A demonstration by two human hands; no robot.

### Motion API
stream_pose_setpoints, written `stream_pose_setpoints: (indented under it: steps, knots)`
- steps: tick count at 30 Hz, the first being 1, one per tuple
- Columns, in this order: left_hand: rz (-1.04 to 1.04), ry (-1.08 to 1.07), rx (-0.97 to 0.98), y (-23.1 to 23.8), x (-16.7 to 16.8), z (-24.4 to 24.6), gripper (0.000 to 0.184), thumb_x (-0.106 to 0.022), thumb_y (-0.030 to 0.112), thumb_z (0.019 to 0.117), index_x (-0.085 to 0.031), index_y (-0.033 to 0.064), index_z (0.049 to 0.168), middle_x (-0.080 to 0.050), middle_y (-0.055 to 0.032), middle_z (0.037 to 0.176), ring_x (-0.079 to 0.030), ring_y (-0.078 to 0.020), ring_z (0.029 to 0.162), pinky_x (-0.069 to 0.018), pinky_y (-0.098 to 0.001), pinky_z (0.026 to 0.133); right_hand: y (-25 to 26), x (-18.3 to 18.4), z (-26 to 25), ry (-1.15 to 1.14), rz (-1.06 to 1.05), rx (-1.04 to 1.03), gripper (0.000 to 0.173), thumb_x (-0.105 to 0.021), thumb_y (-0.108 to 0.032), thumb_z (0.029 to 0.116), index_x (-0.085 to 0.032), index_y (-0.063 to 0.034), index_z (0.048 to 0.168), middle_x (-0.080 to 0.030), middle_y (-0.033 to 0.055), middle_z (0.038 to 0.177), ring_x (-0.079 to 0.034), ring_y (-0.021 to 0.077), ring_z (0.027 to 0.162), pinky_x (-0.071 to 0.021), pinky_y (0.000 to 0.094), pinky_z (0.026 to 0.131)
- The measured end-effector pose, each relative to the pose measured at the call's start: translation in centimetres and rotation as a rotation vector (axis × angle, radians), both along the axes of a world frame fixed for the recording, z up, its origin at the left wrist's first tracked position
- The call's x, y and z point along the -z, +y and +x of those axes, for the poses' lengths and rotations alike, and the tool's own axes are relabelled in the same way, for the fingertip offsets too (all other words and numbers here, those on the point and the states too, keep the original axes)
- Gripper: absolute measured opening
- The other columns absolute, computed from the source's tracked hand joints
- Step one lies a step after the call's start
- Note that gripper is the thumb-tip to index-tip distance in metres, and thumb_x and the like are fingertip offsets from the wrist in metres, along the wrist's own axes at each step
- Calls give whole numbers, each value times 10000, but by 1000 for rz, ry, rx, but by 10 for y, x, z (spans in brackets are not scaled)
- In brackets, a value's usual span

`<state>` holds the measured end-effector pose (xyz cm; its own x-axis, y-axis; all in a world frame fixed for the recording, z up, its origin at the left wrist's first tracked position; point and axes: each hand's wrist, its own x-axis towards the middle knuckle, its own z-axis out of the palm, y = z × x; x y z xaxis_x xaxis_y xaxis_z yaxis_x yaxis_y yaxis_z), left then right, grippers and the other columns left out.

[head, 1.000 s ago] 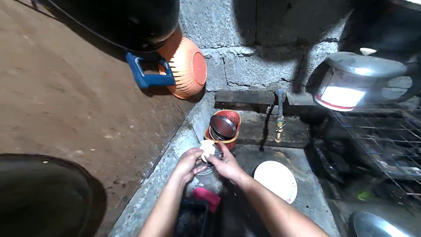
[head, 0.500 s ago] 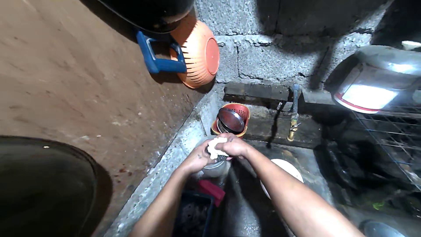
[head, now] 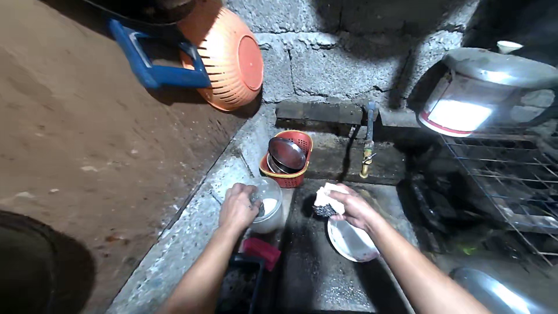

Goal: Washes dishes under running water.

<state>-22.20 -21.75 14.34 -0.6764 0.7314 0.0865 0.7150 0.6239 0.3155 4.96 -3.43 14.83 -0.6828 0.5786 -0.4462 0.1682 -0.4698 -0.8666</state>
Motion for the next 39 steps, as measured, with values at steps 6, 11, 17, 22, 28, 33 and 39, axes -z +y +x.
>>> stream_pose_setpoints:
  steps: [6,11,17,22,28,33,39]
  knots:
    - [604,-531,-552,-33,28,23,516,-788,326,907,-582,-6,1244,-633,-186,1119,-623,-269,997,-535,-474,863,17,60,66,-196,-33,195,540,-745,-195,922,-511,-114,1403,-667,193,1161,-702,333,952,-615,489,705]
    - [619,-1326,-805,-34,32,34,426,-528,420,1031,-567,18,1166,-677,-153,906,-689,-232,721,-595,-357,641,16,89,90,-318,176,161,374,-726,-121,859,-605,-68,1209,-673,156,1033,-683,271,845,-584,465,649]
    - [744,-1266,-760,-29,37,67,162,-463,96,1014,-525,-32,1092,-647,-157,732,-624,-187,542,-532,-296,489,-1,92,95,-312,213,12,392,-709,-163,859,-650,-122,1244,-694,124,1080,-687,252,904,-582,470,698]
    - [940,-1118,-662,-9,27,122,334,-488,-59,978,-418,-72,1304,-665,-262,999,-730,-308,691,-644,-423,586,-23,90,89,-342,341,-370,325,-726,-212,884,-694,-108,1191,-722,101,1049,-701,236,908,-583,481,778]
    - [972,-1029,-599,33,27,163,369,-582,-80,939,-508,-37,1299,-654,-244,1048,-719,-295,764,-630,-444,586,-29,91,70,-381,564,-518,355,-742,-251,879,-701,-81,1187,-731,146,1048,-713,285,961,-569,546,876]
    - [985,-928,-511,69,40,195,253,-599,-84,921,-561,-42,1168,-680,-208,962,-727,-267,732,-634,-433,578,-13,87,57,-429,621,-579,330,-725,-298,876,-692,-53,1094,-711,170,995,-692,331,951,-538,600,844]
    - [912,-736,-453,99,51,219,126,-636,-47,910,-567,-18,1011,-643,-138,797,-671,-217,660,-590,-407,590,-2,77,48,-594,657,-663,399,-696,-312,907,-671,-56,1212,-698,221,1135,-675,394,1077,-523,644,897]
